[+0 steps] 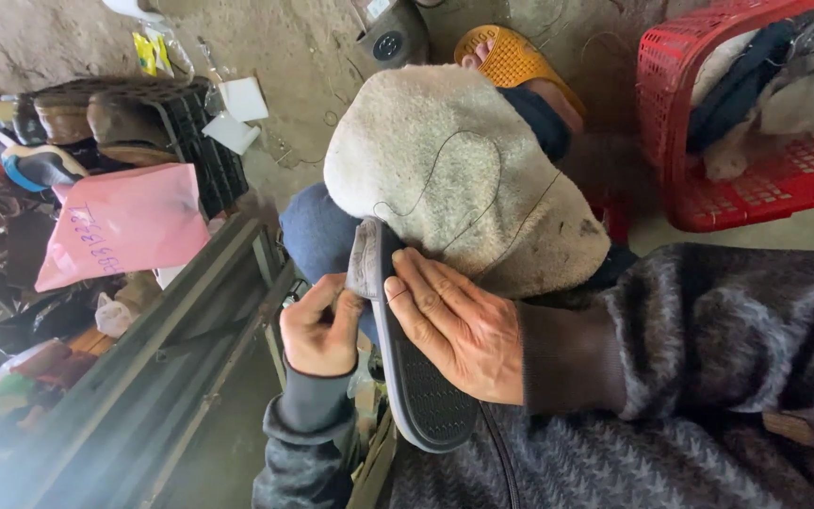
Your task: Repairing various sandals by hand-stitching the straps and soles using a needle and thread.
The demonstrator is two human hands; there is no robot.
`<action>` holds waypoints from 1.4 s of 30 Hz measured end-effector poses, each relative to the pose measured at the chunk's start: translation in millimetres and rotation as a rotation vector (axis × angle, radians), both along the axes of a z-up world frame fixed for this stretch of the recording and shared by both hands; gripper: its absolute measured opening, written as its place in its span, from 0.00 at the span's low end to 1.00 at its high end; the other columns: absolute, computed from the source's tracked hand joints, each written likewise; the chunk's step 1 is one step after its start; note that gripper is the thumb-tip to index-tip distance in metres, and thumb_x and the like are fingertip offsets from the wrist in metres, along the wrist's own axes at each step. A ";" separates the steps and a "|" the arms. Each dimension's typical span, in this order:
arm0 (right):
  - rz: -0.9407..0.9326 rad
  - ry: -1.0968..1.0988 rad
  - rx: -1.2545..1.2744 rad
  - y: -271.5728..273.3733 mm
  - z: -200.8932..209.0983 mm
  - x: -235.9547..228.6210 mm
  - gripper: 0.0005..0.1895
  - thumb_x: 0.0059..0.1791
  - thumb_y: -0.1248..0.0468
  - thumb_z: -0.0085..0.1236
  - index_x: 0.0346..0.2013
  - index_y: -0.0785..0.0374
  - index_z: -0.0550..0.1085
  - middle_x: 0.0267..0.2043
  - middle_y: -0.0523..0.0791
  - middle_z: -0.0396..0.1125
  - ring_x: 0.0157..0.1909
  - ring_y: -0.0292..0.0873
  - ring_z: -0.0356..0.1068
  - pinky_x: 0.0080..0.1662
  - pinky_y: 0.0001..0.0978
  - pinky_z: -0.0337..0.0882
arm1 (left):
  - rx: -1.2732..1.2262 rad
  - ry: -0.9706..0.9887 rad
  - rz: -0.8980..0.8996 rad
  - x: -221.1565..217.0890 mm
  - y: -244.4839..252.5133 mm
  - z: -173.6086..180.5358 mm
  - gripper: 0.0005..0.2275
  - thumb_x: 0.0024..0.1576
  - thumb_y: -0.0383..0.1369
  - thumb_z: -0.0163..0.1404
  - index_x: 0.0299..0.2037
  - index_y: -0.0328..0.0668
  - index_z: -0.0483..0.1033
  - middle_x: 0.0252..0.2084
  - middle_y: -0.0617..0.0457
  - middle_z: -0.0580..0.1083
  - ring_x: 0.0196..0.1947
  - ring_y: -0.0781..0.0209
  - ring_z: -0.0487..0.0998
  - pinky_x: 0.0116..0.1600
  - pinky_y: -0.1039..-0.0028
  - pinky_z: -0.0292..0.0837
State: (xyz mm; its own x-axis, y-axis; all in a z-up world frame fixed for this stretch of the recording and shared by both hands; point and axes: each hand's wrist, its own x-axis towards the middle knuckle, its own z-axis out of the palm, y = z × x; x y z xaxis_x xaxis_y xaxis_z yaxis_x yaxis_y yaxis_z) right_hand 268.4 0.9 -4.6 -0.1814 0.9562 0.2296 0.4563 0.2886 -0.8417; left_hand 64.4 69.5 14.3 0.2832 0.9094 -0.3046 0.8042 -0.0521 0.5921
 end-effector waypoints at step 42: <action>0.024 -0.325 0.353 88.4 -31.6 14.3 0.07 0.52 0.73 0.67 0.33 0.60 0.78 0.58 0.50 0.71 0.64 0.57 0.64 0.62 0.56 0.70 | 0.467 0.020 -0.120 -47.1 -40.1 -35.4 0.10 0.66 0.31 0.49 0.50 0.30 0.77 0.34 0.47 0.76 0.29 0.50 0.71 0.37 0.65 0.70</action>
State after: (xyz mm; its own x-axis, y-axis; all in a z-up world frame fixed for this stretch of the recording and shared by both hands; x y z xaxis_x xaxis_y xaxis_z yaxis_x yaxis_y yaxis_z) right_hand 282.7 89.3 -36.2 -0.3185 0.8245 0.4677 0.6691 0.5451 -0.5052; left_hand 17.3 29.4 -21.0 0.3930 0.9114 0.1223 0.7873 -0.4022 0.4673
